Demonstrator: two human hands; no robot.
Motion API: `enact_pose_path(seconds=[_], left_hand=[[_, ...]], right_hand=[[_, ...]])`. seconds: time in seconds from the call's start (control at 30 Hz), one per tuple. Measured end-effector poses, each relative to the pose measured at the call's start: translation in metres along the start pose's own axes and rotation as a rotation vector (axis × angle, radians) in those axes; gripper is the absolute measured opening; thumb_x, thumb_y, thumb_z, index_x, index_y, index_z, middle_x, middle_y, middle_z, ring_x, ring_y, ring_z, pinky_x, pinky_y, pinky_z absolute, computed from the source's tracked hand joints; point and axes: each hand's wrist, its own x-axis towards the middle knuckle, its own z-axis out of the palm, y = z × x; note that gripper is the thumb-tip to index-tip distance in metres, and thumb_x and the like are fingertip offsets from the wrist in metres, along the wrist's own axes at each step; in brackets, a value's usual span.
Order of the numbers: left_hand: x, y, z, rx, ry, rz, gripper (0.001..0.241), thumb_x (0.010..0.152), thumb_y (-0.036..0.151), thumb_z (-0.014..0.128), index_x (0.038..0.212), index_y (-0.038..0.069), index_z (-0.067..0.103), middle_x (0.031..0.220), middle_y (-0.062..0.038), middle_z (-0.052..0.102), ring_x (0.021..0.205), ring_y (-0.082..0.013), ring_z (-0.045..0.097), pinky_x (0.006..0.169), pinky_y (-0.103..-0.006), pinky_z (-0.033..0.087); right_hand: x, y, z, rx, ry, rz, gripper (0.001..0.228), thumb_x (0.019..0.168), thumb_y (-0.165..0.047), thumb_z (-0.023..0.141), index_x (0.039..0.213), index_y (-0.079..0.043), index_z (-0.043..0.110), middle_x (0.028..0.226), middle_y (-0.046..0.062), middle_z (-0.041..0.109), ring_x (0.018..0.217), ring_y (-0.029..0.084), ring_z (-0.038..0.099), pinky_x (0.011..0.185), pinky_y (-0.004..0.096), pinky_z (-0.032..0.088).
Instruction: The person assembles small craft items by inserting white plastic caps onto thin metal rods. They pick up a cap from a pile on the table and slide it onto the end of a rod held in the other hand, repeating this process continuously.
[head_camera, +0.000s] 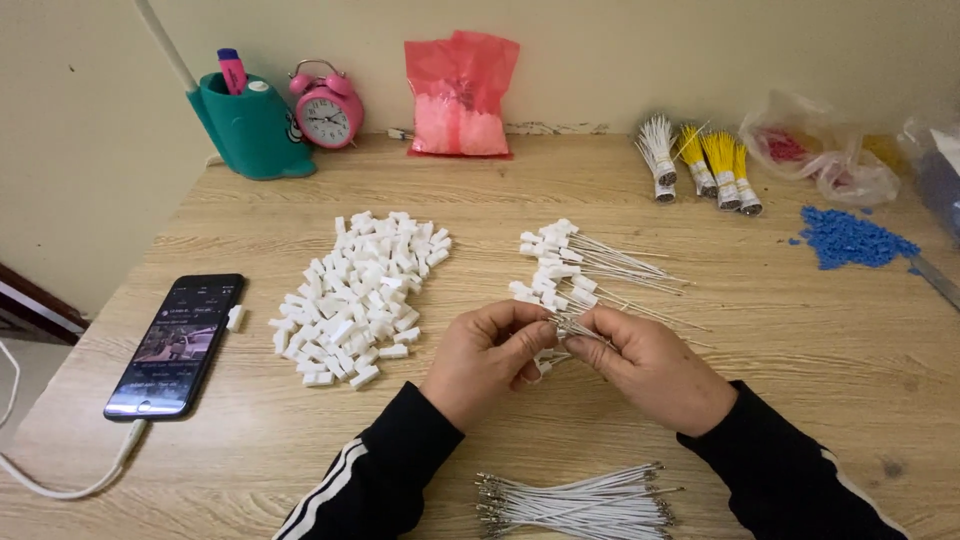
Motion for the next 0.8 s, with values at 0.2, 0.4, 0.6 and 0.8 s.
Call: enact_pose_path(seconds=[0.2,0.4,0.6,0.8], left_hand=[[-0.005,0.010,0.004,-0.029,0.006,0.000,0.016,0.093,0.013,0.064,0.099,-0.002,0.068,0.078,-0.013,0.068,0.051,-0.0131,0.062,0.040,-0.0201,0.051],[-0.007,0.009,0.006,-0.039,-0.016,0.020,0.018,0.093,0.015,0.065,0.100,-0.002,0.067,0.079,-0.012,0.066,0.053,-0.0131,0.061,0.041,-0.0204,0.050],[-0.005,0.004,0.006,-0.015,-0.012,0.015,0.016,0.094,0.015,0.064,0.098,0.000,0.067,0.077,-0.011,0.066,0.053,-0.0135,0.061,0.042,-0.0208,0.049],[-0.007,0.003,0.011,-0.026,-0.012,0.016,0.015,0.095,0.016,0.061,0.097,0.001,0.065,0.076,-0.010,0.066,0.053,-0.0120,0.058,0.042,-0.0194,0.046]], right_hand=[[0.000,-0.008,0.003,0.030,0.008,0.006,0.024,0.098,-0.024,0.054,0.094,-0.005,0.069,0.056,0.002,0.051,0.058,0.013,0.047,0.060,0.027,0.047],[0.004,0.006,0.005,0.065,0.013,-0.009,0.026,0.099,-0.022,0.052,0.092,-0.003,0.068,0.055,0.002,0.050,0.057,0.013,0.044,0.057,0.027,0.043],[0.006,0.014,0.007,0.088,0.045,-0.002,0.026,0.099,-0.024,0.051,0.093,-0.005,0.068,0.055,0.004,0.054,0.055,0.012,0.046,0.056,0.026,0.044],[0.006,0.005,0.011,0.101,0.089,-0.019,0.027,0.101,-0.024,0.047,0.091,-0.006,0.065,0.056,0.006,0.055,0.057,0.014,0.046,0.056,0.027,0.043]])
